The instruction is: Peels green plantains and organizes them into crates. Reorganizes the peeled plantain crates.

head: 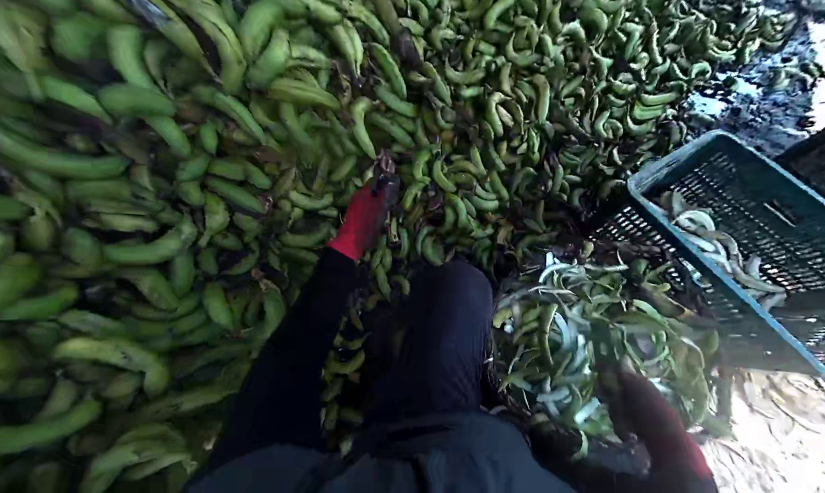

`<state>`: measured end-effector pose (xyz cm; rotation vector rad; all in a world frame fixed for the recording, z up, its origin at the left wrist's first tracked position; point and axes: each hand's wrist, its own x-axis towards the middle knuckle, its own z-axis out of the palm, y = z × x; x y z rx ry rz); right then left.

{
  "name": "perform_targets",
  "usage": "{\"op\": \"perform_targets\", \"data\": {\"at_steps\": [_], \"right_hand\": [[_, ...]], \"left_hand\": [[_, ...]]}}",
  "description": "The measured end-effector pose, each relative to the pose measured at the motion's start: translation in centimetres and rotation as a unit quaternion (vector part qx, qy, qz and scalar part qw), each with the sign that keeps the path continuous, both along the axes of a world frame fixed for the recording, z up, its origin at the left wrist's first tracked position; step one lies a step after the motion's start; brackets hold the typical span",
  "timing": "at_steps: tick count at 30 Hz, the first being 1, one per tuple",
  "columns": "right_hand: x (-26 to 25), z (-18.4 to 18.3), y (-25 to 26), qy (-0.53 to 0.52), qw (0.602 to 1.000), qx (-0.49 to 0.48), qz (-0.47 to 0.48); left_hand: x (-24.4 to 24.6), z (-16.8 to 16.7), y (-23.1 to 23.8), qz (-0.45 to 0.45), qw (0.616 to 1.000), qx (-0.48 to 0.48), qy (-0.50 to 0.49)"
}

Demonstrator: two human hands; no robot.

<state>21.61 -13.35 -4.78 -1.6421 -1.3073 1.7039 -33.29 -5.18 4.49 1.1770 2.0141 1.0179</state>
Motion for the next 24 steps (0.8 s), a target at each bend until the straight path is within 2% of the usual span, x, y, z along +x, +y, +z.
{"op": "perform_targets", "data": {"at_steps": [2, 5, 7, 10, 14, 17, 20, 24], "right_hand": [[-0.4, -0.2, -0.1, 0.006, 0.999, 0.0, -0.038], [-1.3, 0.1, -0.5, 0.028, 0.995, -0.017, -0.098], [-1.1, 0.0, -0.7, 0.031, 0.995, -0.012, -0.098], [-1.0, 0.2, -1.2, 0.033, 0.995, -0.013, -0.094], [-1.1, 0.2, -2.3, 0.016, 0.994, -0.026, -0.105], [-0.8, 0.2, -3.5, 0.02, 0.994, -0.044, -0.096], [-0.3, -0.2, -4.7, 0.024, 0.996, -0.037, -0.076], [-5.0, 3.2, -4.1, -0.036, 0.986, -0.104, -0.122]], "left_hand": [[-3.4, -4.8, -3.7, 0.078, 0.996, -0.04, -0.017], [-5.8, -12.7, -8.5, 0.16, 0.981, -0.092, -0.052], [-6.0, -17.8, -10.9, 0.161, 0.977, -0.135, -0.035], [-5.7, -23.8, -11.3, 0.153, 0.965, -0.211, 0.002], [-4.0, -28.7, -9.7, 0.15, 0.948, -0.282, 0.009], [-1.6, -29.6, -7.3, 0.196, 0.928, -0.316, -0.024], [0.2, -30.7, -4.8, 0.265, 0.909, -0.322, 0.023], [0.4, -31.5, -1.6, 0.283, 0.886, -0.367, 0.03]]}}
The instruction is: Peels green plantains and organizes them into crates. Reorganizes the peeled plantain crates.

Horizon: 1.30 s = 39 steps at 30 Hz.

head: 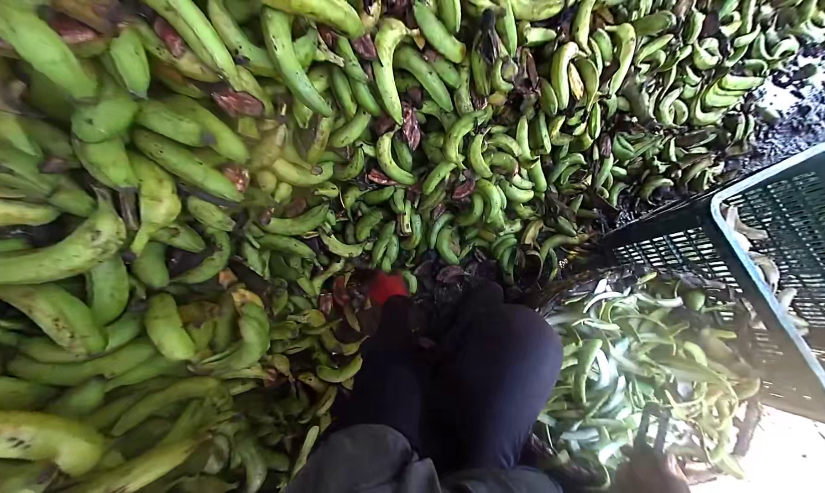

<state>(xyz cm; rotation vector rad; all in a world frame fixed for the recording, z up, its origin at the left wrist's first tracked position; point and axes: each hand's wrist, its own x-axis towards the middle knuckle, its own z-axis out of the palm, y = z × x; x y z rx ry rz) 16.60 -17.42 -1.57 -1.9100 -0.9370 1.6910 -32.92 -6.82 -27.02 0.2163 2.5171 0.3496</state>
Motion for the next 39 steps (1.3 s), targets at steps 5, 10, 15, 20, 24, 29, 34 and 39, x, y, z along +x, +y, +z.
{"op": "perform_targets", "data": {"at_steps": [5, 10, 15, 20, 24, 29, 34, 39], "right_hand": [[3.3, -4.1, -2.2, 0.052, 0.998, 0.045, -0.003], [1.8, -4.5, -2.4, 0.039, 0.998, 0.048, -0.004], [1.3, -3.5, -3.1, 0.011, 0.998, 0.056, 0.021], [1.5, -4.0, -3.9, 0.043, 0.993, 0.088, -0.059], [0.1, -2.3, -0.8, 0.039, 0.99, 0.135, 0.016], [-3.0, 0.7, 4.1, 0.003, 0.947, 0.313, 0.072], [-2.8, 1.3, 5.1, 0.0, 0.929, 0.369, 0.012], [-1.3, 0.6, 3.8, -0.05, 0.934, 0.351, -0.03]], "left_hand": [[1.4, 0.3, 0.0, -0.086, 0.994, -0.011, 0.06], [0.8, 0.1, -1.8, -0.179, 0.984, -0.006, 0.026], [1.9, 5.4, -1.4, -0.194, 0.98, 0.036, 0.001], [2.4, 17.6, 1.3, -0.147, 0.912, 0.371, -0.093], [8.6, 29.2, 2.7, -0.195, 0.792, 0.517, -0.26], [23.1, 33.1, 7.0, -0.159, 0.689, 0.568, -0.421], [33.1, 30.9, 3.8, -0.259, 0.804, 0.459, -0.277], [36.5, 30.7, 2.1, -0.311, 0.788, 0.473, -0.242]]}}
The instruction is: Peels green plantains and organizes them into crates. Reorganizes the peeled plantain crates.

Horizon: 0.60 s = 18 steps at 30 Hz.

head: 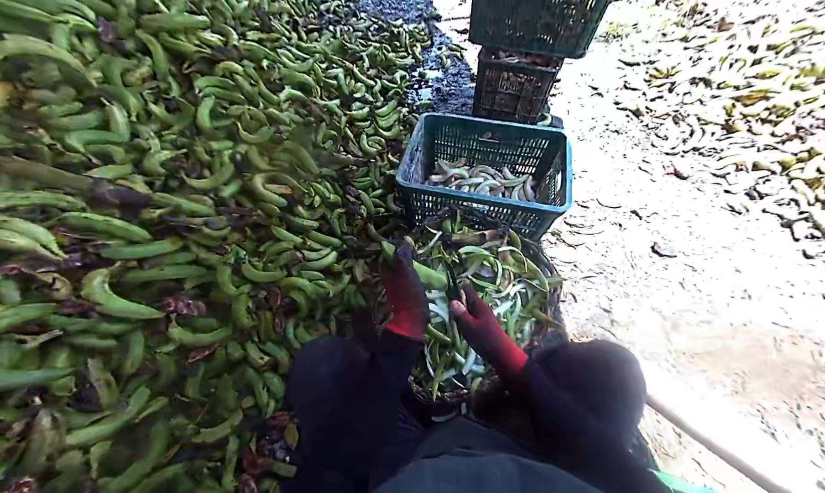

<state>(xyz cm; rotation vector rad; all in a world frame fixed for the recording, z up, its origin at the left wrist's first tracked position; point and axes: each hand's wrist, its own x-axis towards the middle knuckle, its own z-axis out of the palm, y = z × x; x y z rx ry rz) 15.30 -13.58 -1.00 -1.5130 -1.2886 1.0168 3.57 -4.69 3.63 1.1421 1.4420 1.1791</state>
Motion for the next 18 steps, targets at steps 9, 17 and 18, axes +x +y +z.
{"op": "perform_targets", "data": {"at_steps": [9, 17, 18], "right_hand": [[2.8, -1.9, -1.5, -0.096, 0.994, -0.052, 0.005], [4.4, 2.0, 1.4, -0.319, 0.945, -0.028, 0.071], [4.7, 1.6, 2.3, -0.314, 0.947, -0.036, 0.053]], "left_hand": [[-2.2, -1.0, 0.7, -0.143, 0.984, -0.078, -0.067], [0.0, -1.9, -0.7, -0.125, 0.956, -0.137, -0.226], [0.3, -2.1, -1.2, -0.133, 0.954, -0.15, -0.224]]}}
